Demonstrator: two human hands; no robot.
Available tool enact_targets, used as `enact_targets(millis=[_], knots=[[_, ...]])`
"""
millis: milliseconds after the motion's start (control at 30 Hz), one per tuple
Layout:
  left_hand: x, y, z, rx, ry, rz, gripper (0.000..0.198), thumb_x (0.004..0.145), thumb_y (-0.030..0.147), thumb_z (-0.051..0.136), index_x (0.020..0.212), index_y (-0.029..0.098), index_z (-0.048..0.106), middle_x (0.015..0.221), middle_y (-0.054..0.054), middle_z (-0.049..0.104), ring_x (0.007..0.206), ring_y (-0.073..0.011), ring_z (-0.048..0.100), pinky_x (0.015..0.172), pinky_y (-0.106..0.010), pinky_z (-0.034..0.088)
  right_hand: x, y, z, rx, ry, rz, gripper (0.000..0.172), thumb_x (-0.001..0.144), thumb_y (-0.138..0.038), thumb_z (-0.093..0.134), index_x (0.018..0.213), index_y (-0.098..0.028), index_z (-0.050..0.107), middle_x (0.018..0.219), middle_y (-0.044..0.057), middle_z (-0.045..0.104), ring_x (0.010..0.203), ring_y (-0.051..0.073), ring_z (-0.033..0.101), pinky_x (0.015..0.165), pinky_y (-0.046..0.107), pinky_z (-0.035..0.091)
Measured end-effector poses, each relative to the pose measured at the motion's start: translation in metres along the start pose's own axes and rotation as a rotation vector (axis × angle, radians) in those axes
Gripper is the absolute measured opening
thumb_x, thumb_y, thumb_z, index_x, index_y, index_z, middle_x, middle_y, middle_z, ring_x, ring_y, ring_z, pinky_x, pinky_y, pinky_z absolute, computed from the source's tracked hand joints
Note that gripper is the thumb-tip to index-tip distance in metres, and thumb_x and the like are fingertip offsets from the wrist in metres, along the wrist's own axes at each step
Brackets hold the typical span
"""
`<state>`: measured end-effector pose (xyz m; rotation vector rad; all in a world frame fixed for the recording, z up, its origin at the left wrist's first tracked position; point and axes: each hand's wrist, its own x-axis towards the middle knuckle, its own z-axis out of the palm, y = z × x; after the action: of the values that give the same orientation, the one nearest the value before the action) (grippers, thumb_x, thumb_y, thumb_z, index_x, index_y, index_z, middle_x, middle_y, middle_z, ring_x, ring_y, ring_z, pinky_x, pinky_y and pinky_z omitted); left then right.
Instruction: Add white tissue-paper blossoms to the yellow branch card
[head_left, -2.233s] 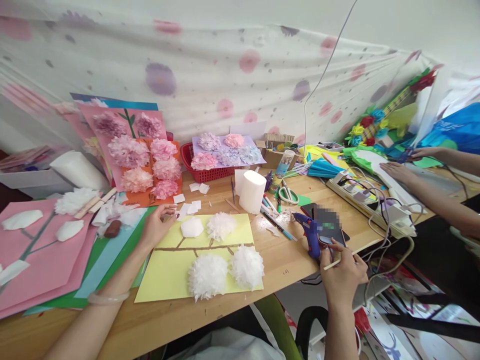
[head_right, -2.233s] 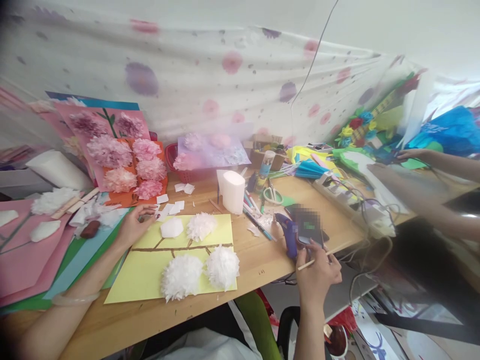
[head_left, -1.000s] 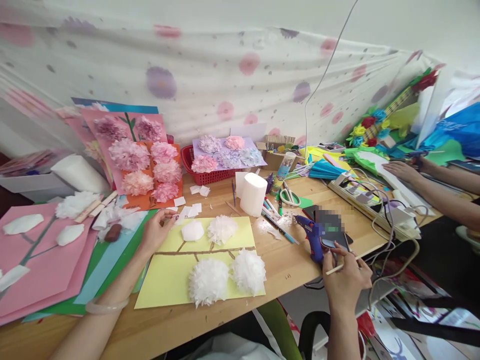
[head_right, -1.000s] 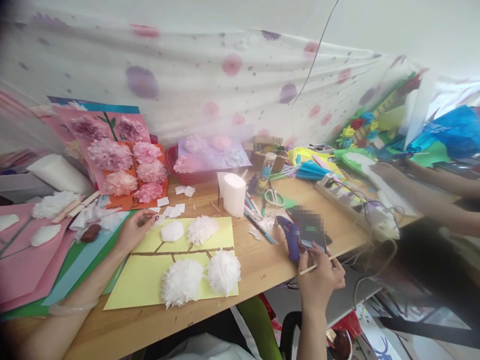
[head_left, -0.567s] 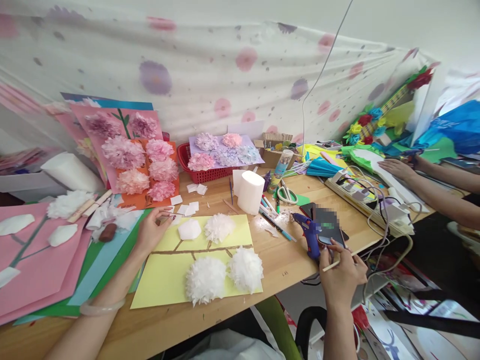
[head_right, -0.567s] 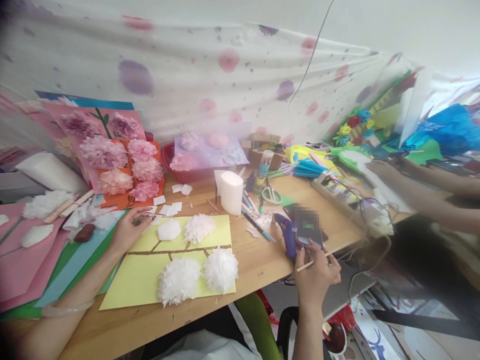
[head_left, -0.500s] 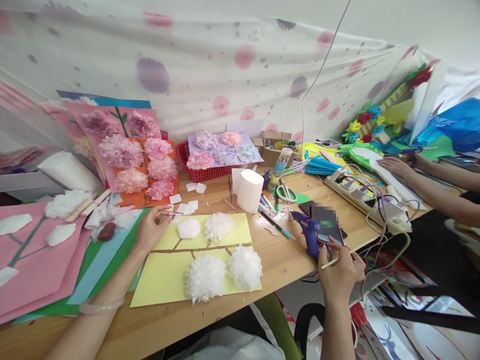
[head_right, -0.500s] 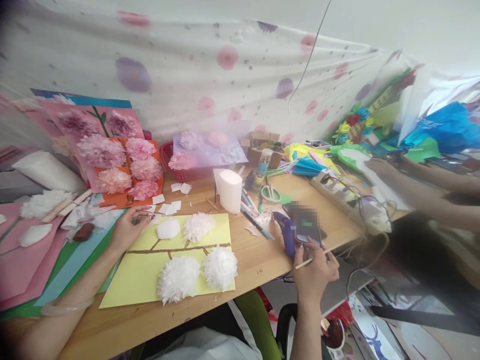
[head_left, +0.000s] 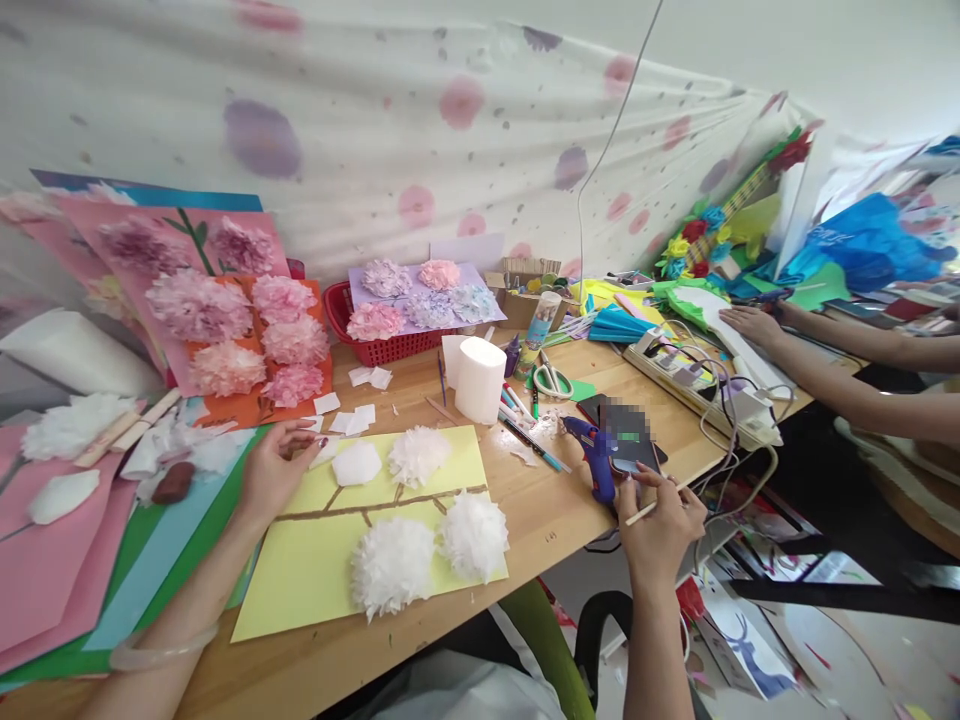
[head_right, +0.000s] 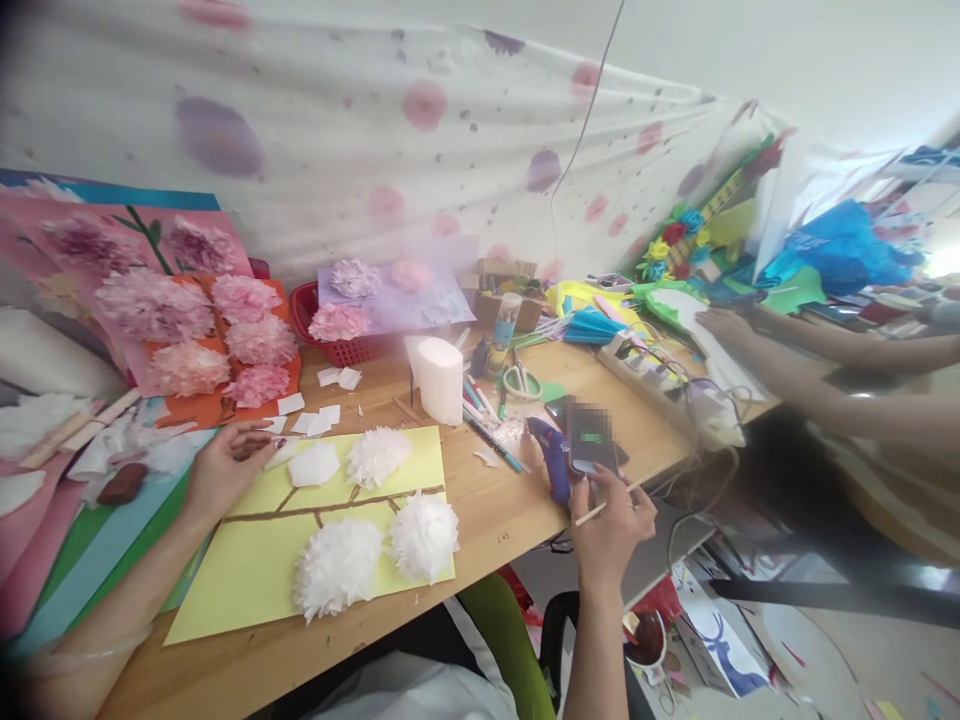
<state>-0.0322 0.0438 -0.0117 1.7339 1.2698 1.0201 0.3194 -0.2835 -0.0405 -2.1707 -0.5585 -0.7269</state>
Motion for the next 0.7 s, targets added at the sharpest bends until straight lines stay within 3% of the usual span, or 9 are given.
enact_targets(millis=[200,367,533,700], knots=[[-0.002,0.007,0.000,-0.044,0.025,-0.062,0.043,0.055,0.041,0.073,0.090,0.020,0.060,0.085,-0.004,0.070,0.077,-0.0194,0.068,0.080,-0.035,0.056,0.023,0.000,-0.003,-0.035,-0.104,0.138,0.056,0.075,-0.064,0.054,0.105,-0.017,0.057,0.123,0.020,0.064,0.118,0.042,0.050,0.100,0.057,0.033],[-0.001,0.005,0.000,-0.055,0.010,-0.093,0.046,0.053,0.044,0.072,0.090,0.020,0.059,0.086,-0.004,0.068,0.078,-0.0203,0.069,0.082,-0.038,0.056,0.037,0.001,0.001,-0.144,-0.253,0.325,0.083,0.060,-0.079,0.058,0.111,-0.015,0.051,0.121,0.026,0.059,0.121,0.048,0.047,0.101,0.064,0.031],[0.000,0.003,0.000,-0.060,0.004,-0.099,0.045,0.052,0.043,0.072,0.089,0.020,0.060,0.085,-0.003,0.067,0.079,-0.0214,0.069,0.085,-0.040,0.056,0.030,-0.008,0.002,-0.203,-0.299,0.356,0.088,0.060,-0.084,0.053,0.114,-0.014,0.049,0.119,0.027,0.057,0.121,0.048,0.047,0.099,0.063,0.033],[-0.001,0.003,0.001,-0.045,0.027,-0.095,0.046,0.053,0.045,0.072,0.090,0.020,0.060,0.087,-0.004,0.068,0.080,-0.0219,0.069,0.084,-0.040,0.056,0.026,-0.012,0.004,-0.212,-0.272,0.355,0.084,0.061,-0.082,0.054,0.110,-0.015,0.049,0.116,0.025,0.058,0.117,0.046,0.050,0.098,0.061,0.035]])
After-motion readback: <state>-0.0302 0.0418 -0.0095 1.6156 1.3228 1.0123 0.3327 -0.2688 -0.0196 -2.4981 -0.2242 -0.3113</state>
